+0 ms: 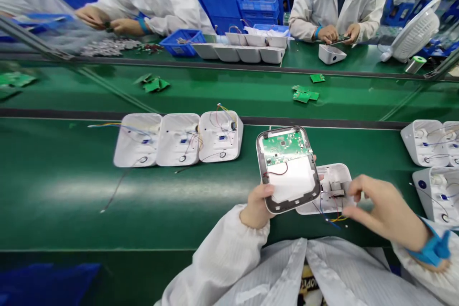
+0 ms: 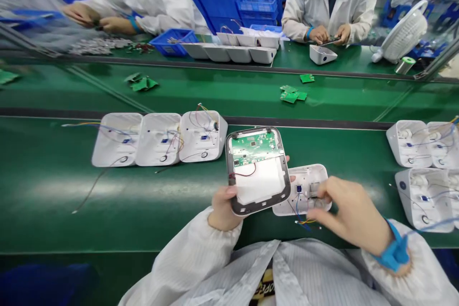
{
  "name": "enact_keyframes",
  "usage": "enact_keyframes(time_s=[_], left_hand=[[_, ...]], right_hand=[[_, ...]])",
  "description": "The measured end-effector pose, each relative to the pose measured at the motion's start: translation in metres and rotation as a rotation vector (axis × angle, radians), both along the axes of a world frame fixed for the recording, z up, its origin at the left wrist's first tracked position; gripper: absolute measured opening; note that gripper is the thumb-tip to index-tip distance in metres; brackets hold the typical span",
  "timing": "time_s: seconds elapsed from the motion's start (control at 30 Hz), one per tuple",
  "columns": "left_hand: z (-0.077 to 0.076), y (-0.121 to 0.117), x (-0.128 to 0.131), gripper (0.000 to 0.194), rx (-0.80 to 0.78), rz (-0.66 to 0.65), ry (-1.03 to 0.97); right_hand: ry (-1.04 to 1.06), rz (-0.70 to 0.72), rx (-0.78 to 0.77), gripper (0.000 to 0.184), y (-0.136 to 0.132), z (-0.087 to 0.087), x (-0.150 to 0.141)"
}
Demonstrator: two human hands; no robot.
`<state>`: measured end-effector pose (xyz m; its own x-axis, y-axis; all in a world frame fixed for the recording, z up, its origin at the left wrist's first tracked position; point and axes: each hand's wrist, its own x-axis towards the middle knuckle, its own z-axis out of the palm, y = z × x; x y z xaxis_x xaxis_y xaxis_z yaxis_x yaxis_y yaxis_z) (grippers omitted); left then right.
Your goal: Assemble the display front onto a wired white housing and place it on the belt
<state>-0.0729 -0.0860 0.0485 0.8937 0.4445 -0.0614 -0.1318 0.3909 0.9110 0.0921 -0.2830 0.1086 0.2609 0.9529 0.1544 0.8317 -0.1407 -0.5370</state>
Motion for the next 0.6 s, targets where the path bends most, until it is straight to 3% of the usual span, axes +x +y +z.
enact_keyframes(time_s=[0.07,0.17,0.27,0.33,0.43,0.6], left_hand=[[0.003,0.003,0.0,0.102,-0.042,-0.054,-0.013],[0.005,0.004,0.002,0.104,-0.002,0.038,0.01],[0.006,0.004,0.002,0.097,0.019,0.081,0.018],[0.007,0.007,0.001,0.093,0.007,0.043,0.006],[0.01,0.01,-0.002,0.088,-0.038,-0.037,-0.024],[0.005,-0.002,-0.012,0.09,-0.18,-0.041,-0.035]], right_hand=[[-0.084,0.174,-0.03,0.03,-0.011,-0.007,-0.002],[-0.149,0.272,0.052,0.02,-0.013,-0.021,-0.008],[-0.047,0.25,0.152,0.018,-0.004,-0.029,-0.008],[0.065,0.191,0.165,0.02,0.003,-0.027,-0.005],[0.24,0.097,0.121,0.019,0.013,-0.02,-0.001],[0.371,0.035,0.042,0.022,0.033,-0.016,-0.001]])
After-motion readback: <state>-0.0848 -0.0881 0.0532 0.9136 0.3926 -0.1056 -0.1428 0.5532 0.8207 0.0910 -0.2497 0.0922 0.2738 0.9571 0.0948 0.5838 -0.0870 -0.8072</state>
